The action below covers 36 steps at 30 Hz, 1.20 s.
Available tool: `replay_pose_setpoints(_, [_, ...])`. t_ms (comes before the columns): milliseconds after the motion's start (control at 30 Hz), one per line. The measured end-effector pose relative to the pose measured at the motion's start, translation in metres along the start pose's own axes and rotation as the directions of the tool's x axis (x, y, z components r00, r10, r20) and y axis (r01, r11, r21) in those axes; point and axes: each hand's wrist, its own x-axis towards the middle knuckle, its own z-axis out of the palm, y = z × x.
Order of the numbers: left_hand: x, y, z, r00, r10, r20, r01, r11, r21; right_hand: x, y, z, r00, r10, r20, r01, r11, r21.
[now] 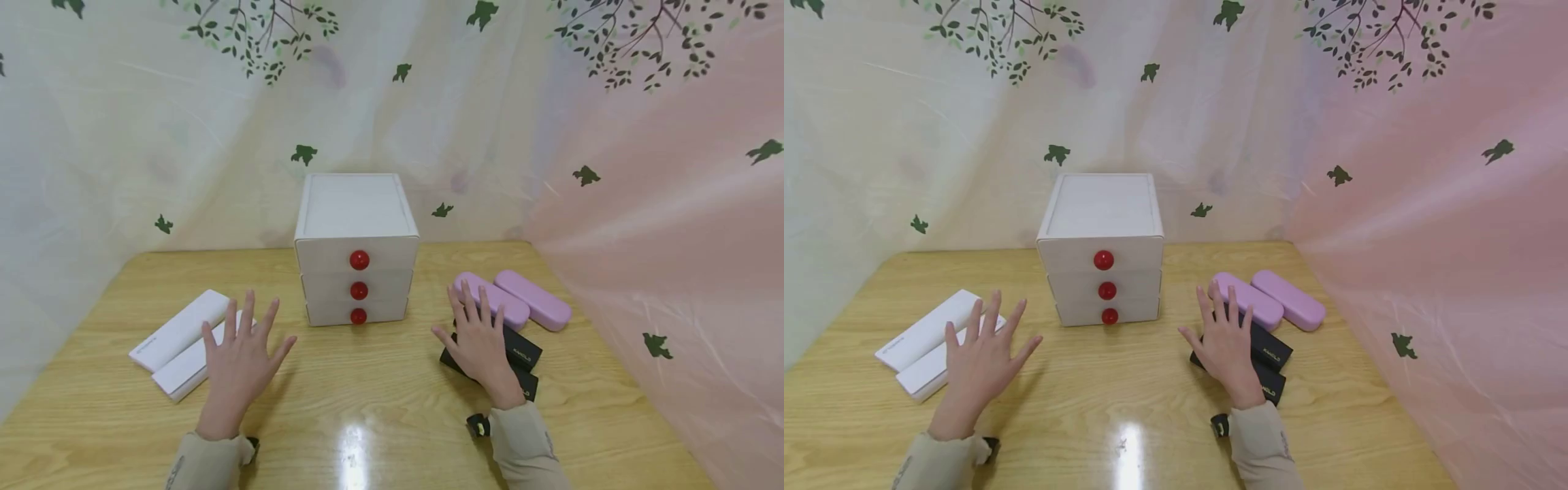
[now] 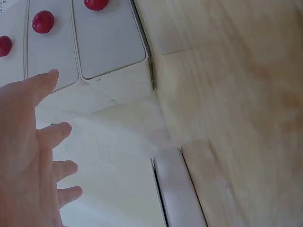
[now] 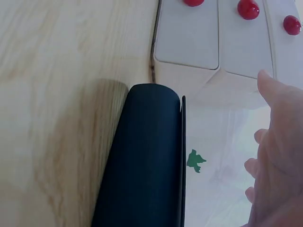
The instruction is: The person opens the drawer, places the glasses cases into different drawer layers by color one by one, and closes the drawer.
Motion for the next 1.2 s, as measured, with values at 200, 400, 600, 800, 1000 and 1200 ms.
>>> replay_pose_setpoints(200, [0.0, 0.001, 0.0, 1.0, -0.002, -0.003, 0.002, 1.0, 0.004, 0.004, -0.001, -0.001, 1.0, -0.014, -0.012, 0.014, 0.999, 0.034])
replay_pose_setpoints(400, [-0.001, 0.002, -0.003, 0.999, -0.013, 0.036, 0.013, 1.0, -0.008, 0.009, -0.002, -0.002, 0.998, -0.051, -0.021, 0.053, 0.992, 0.113])
replay_pose_setpoints(600, [0.0, 0.003, -0.006, 0.997, -0.007, 0.073, 0.018, 0.989, -0.145, 0.01, -0.006, -0.006, 0.999, -0.044, 0.028, 0.033, 0.947, 0.319])
replay_pose_setpoints(800, [0.002, 0.007, -0.011, 0.996, 0.016, 0.092, 0.021, 0.925, -0.379, 0.012, -0.009, -0.01, 0.998, -0.056, 0.042, 0.028, 0.87, 0.492])
replay_pose_setpoints(1000, [0.007, 0.011, -0.013, 0.994, 0.039, 0.099, 0.025, 0.82, -0.571, 0.019, -0.012, -0.017, 0.995, -0.088, 0.036, 0.05, 0.806, 0.59])
replay_pose_setpoints(1200, [0.014, 0.017, -0.022, 0.99, 0.072, 0.125, 0.046, 0.664, -0.747, 0.031, -0.016, -0.027, 0.991, -0.128, 0.039, 0.071, 0.749, 0.659])
